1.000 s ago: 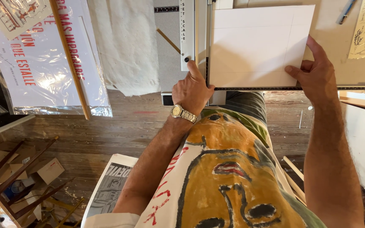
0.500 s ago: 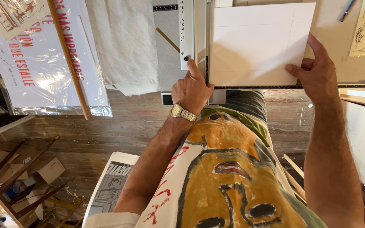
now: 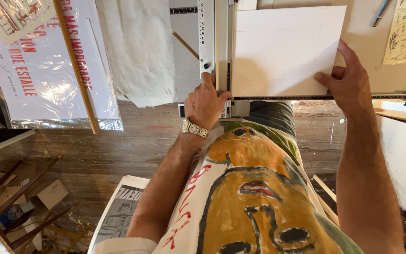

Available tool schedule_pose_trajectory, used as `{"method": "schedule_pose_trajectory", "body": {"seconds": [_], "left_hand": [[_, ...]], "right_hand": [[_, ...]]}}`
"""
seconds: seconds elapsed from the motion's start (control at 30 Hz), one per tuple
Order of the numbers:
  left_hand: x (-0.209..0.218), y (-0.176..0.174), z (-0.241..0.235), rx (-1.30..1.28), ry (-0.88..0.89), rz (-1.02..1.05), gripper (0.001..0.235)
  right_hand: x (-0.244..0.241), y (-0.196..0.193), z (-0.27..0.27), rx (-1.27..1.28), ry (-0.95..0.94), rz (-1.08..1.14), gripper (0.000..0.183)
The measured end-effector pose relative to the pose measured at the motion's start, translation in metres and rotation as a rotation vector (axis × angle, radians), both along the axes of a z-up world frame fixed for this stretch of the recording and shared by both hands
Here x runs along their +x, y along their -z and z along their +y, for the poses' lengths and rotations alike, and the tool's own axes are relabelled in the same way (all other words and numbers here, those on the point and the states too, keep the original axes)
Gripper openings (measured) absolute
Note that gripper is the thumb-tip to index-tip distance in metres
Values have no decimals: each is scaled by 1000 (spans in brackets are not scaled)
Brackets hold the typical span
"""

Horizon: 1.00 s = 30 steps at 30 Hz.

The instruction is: Cutting a rectangular window in a matboard using a professional mat cutter

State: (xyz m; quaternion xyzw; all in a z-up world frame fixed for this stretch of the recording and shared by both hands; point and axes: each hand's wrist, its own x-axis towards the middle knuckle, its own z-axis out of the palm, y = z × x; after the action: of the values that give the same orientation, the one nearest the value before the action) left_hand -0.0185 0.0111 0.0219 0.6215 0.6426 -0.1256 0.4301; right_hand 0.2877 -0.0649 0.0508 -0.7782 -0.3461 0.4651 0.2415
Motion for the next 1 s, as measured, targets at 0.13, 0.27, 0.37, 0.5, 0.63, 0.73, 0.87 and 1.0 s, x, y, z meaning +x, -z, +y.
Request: {"method": "schedule_pose_trajectory", "body": {"seconds": [0.13,0.27,0.37,0.5,0.63,0.73,0.87,1.0], "left_hand": [[-3,9,-3,30,27,-5,50],[-7,18,-8,101,26,-32,49],[-8,21,-9,125,29,-43,50],[-11,24,-8,110,16,-95,47],[-12,22,-8,113,3,-83,38],[-13,26,-9,128,18,-88,35],[-15,33,-10,154,22,-113,36],[-16,36,-10,161,33,-124,36]], "right_hand": [[4,9,-4,44,-8,27,76],[1,4,-2,13,-8,7,76],[1,3,-2,11,-14,-4,76],[-1,0,-1,-2,-11,-7,76],[2,5,-3,15,-11,10,76],[6,11,-6,26,-18,21,78],[9,16,-8,57,-7,60,78],[11,20,-10,81,-12,80,78]]}}
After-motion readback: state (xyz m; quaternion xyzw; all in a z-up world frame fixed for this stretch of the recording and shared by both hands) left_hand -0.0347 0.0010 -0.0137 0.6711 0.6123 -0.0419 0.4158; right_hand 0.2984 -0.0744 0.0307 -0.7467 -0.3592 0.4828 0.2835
